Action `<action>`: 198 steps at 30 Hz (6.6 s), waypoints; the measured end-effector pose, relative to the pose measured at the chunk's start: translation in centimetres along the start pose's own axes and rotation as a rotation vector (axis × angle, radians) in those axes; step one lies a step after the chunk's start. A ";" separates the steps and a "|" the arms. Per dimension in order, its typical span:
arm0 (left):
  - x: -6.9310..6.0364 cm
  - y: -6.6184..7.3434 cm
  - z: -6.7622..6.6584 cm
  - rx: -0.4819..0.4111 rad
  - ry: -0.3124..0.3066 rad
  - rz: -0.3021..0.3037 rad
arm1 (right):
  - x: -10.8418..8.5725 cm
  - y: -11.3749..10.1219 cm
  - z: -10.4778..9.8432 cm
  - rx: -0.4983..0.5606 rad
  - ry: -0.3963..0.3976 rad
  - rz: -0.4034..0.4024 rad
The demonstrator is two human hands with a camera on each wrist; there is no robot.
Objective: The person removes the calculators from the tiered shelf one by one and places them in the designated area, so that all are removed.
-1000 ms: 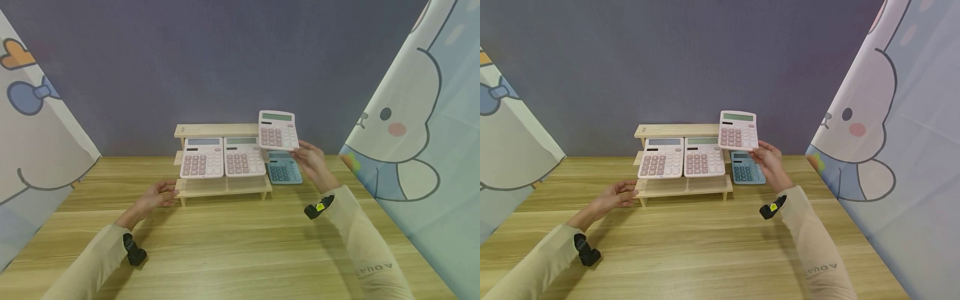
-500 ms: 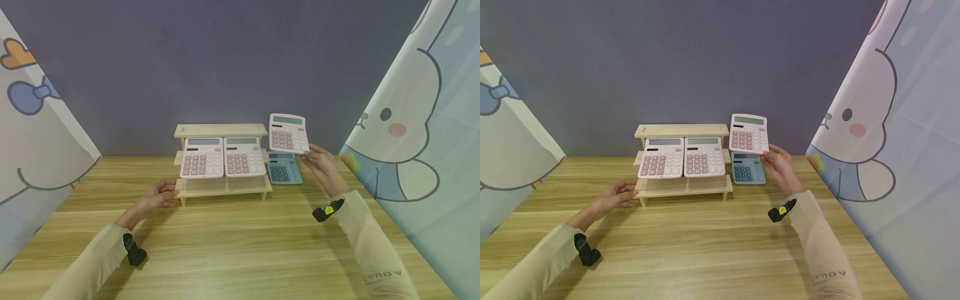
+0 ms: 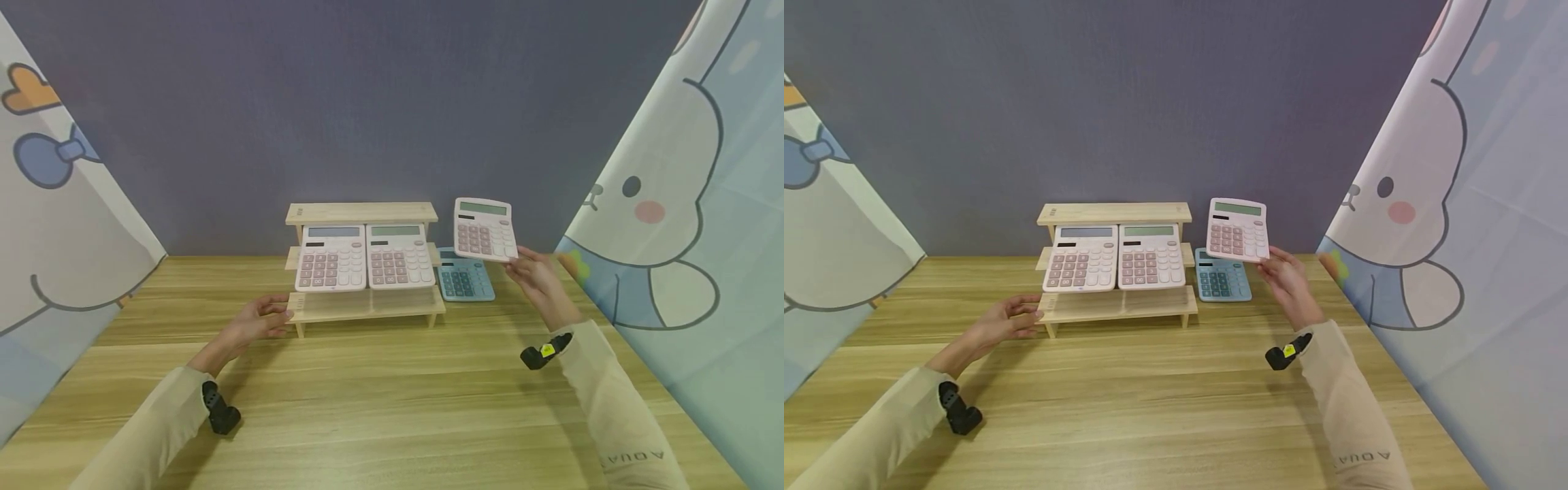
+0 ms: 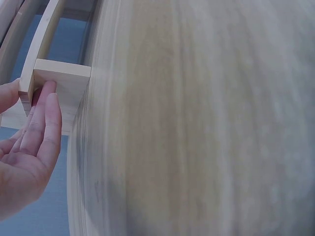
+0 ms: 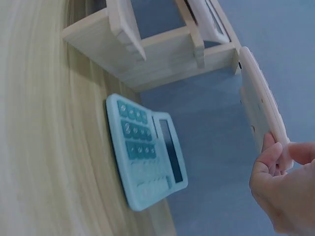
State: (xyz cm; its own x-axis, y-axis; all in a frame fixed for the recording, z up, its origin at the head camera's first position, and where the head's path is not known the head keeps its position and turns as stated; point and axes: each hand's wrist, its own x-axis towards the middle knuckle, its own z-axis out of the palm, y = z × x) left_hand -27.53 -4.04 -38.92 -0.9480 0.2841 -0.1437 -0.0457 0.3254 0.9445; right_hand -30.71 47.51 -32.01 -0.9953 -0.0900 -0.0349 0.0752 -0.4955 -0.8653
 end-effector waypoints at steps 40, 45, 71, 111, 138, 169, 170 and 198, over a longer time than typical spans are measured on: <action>-0.2 0.1 0.1 -0.005 0.002 0.009 | -0.9 1.4 -9.2 -0.144 0.048 0.039; -0.1 0.1 0.0 -0.007 0.005 0.006 | -1.1 1.3 -10.2 -0.155 0.063 0.052; -0.1 0.2 0.1 -0.027 0.022 -0.017 | -0.5 0.8 -12.9 -0.243 0.116 0.156; -0.1 0.4 0.3 -0.027 0.028 -0.031 | 0.7 1.3 -12.8 -0.334 0.157 0.194; -0.1 0.3 0.3 -0.005 0.023 -0.022 | 1.8 2.2 -12.6 -0.713 0.232 0.172; -0.2 0.4 0.3 -0.017 0.019 -0.013 | 1.6 2.4 -12.3 -0.855 0.279 0.139; -0.2 0.4 0.3 -0.018 0.019 -0.013 | 1.5 2.3 -12.1 -0.867 0.274 0.134; -0.1 0.4 0.3 -0.021 0.020 -0.012 | 0.7 4.6 -5.5 -0.703 0.029 -0.001</action>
State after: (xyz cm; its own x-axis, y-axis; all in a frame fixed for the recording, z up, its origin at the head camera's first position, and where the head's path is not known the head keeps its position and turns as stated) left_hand -27.31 -3.65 -38.65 -0.9535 0.2619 -0.1491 -0.0633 0.3097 0.9487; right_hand -31.36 49.88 -38.76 -0.9973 -0.0620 -0.0386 0.0268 0.1810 -0.9831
